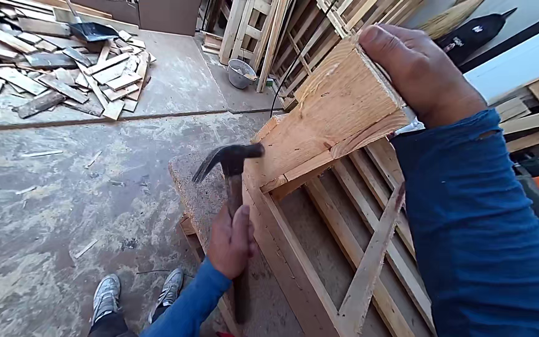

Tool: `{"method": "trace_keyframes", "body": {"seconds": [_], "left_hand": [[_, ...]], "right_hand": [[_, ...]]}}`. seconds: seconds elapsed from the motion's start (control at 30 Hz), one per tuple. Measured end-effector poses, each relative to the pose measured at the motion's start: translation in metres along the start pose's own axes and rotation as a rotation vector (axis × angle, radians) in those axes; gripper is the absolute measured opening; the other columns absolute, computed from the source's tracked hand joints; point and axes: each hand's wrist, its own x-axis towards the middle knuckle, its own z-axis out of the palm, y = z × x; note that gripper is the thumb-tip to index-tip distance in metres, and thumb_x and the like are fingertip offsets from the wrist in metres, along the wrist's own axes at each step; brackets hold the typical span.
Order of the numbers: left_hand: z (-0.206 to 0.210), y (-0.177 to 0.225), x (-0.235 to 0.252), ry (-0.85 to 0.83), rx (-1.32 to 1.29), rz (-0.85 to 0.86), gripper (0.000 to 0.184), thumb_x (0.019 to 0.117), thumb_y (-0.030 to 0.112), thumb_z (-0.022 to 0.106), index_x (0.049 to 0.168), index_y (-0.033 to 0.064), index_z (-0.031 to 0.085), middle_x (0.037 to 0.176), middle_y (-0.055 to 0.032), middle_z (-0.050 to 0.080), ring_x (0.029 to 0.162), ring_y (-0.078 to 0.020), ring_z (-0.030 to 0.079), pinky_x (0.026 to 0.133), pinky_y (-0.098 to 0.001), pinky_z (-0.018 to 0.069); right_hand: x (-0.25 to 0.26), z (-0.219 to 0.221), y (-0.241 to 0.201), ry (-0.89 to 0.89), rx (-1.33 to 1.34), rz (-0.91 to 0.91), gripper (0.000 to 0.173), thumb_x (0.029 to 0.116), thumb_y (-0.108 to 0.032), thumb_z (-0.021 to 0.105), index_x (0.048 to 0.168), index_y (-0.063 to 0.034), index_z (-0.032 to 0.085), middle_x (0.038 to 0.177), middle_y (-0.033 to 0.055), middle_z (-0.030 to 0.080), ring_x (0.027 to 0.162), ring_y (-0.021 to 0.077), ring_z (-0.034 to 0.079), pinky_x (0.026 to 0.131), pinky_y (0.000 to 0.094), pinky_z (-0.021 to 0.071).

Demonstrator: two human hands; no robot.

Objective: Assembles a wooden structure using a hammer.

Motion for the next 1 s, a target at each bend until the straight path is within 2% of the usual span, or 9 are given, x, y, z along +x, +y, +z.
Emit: {"method": "trace_keyframes", "body": {"seconds": [0.07, 0.17, 0.2, 0.33, 0.5, 0.67, 0.83, 0.93, 1.0], "left_hand": [[-0.013, 0.012, -0.004, -0.007, -0.019, 0.047, 0.037, 0.1094, 0.033, 0.036, 0.101, 0.0031, 0.058, 0.063, -0.001, 0.059, 0.052, -0.017, 0.063, 0.052, -0.0381, 0.061], [0.001, 0.043, -0.013, 0.195, -0.22, 0.39, 0.035, 0.1113, 0.04, 0.036, 0.102, 0.0123, 0.057, 0.061, 0.001, 0.056, 0.048, -0.0192, 0.061, 0.048, -0.0417, 0.0609], [0.008, 0.041, -0.009, 0.22, -0.234, 0.404, 0.033, 0.1112, 0.039, 0.036, 0.103, 0.0133, 0.056, 0.062, 0.002, 0.056, 0.047, -0.0183, 0.061, 0.047, -0.0412, 0.0607], [0.002, -0.011, 0.006, -0.006, -0.03, 0.005, 0.036, 0.1082, 0.032, 0.036, 0.099, 0.0029, 0.056, 0.061, 0.0006, 0.059, 0.049, -0.0153, 0.062, 0.048, -0.0364, 0.0595], [0.004, 0.021, -0.007, 0.155, -0.249, 0.335, 0.035, 0.1113, 0.037, 0.037, 0.1, 0.0101, 0.055, 0.061, 0.0002, 0.057, 0.049, -0.0197, 0.062, 0.05, -0.0427, 0.0616], [-0.006, -0.006, 0.009, -0.067, -0.092, -0.068, 0.039, 0.1087, 0.033, 0.035, 0.098, 0.0033, 0.057, 0.062, 0.0001, 0.058, 0.048, -0.0154, 0.06, 0.047, -0.0355, 0.0587], [0.005, 0.018, 0.001, 0.112, -0.246, 0.287, 0.036, 0.111, 0.037, 0.036, 0.097, 0.0096, 0.055, 0.06, -0.0001, 0.057, 0.048, -0.0193, 0.062, 0.049, -0.0423, 0.0614], [-0.002, -0.005, 0.016, -0.094, -0.054, 0.021, 0.04, 0.1086, 0.037, 0.038, 0.098, 0.0051, 0.058, 0.063, 0.0006, 0.059, 0.051, -0.015, 0.063, 0.049, -0.0359, 0.0595], [-0.015, 0.006, 0.016, -0.101, -0.06, 0.042, 0.038, 0.1095, 0.035, 0.038, 0.099, 0.0051, 0.059, 0.064, 0.0003, 0.06, 0.052, -0.0155, 0.063, 0.05, -0.0351, 0.0599]], "right_hand": [[0.003, -0.001, -0.002, 0.006, -0.005, -0.004, 0.047, 0.1077, -0.057, 0.034, 0.108, -0.0237, 0.067, 0.087, -0.008, 0.068, 0.078, 0.0018, 0.067, 0.07, 0.0293, 0.0593], [0.001, 0.001, 0.0, 0.002, -0.007, 0.005, 0.045, 0.1075, -0.057, 0.034, 0.109, -0.0263, 0.067, 0.087, -0.0115, 0.068, 0.079, -0.0012, 0.067, 0.07, 0.026, 0.0598], [0.002, 0.001, 0.001, 0.005, 0.002, -0.001, 0.045, 0.1076, -0.057, 0.034, 0.109, -0.026, 0.067, 0.088, -0.0114, 0.068, 0.079, -0.001, 0.068, 0.07, 0.0259, 0.0603], [0.002, 0.001, -0.002, 0.004, 0.013, -0.025, 0.045, 0.1086, -0.054, 0.035, 0.113, -0.0232, 0.067, 0.091, -0.0093, 0.068, 0.081, 0.0001, 0.067, 0.074, 0.0269, 0.0599], [0.003, 0.001, -0.002, 0.006, 0.007, -0.009, 0.041, 0.1092, -0.052, 0.033, 0.109, -0.0275, 0.066, 0.087, -0.0152, 0.067, 0.08, -0.0052, 0.066, 0.071, 0.0214, 0.0595], [0.003, 0.0, -0.002, 0.011, 0.01, -0.014, 0.041, 0.1097, -0.05, 0.034, 0.116, -0.0252, 0.066, 0.094, -0.0125, 0.068, 0.085, -0.0033, 0.067, 0.076, 0.023, 0.0596], [0.002, 0.003, -0.002, 0.015, 0.016, -0.014, 0.037, 0.1102, -0.048, 0.032, 0.111, -0.0279, 0.063, 0.09, -0.0175, 0.066, 0.083, -0.0079, 0.065, 0.074, 0.0175, 0.0586], [0.003, 0.001, 0.001, 0.022, 0.007, -0.03, 0.043, 0.1095, -0.05, 0.033, 0.118, -0.0236, 0.066, 0.099, -0.0123, 0.069, 0.09, -0.0035, 0.067, 0.081, 0.0225, 0.0592], [0.007, -0.001, 0.004, 0.024, -0.001, -0.039, 0.048, 0.1092, -0.051, 0.033, 0.125, -0.0213, 0.066, 0.106, -0.0093, 0.07, 0.095, -0.001, 0.068, 0.086, 0.0249, 0.0593]]}}
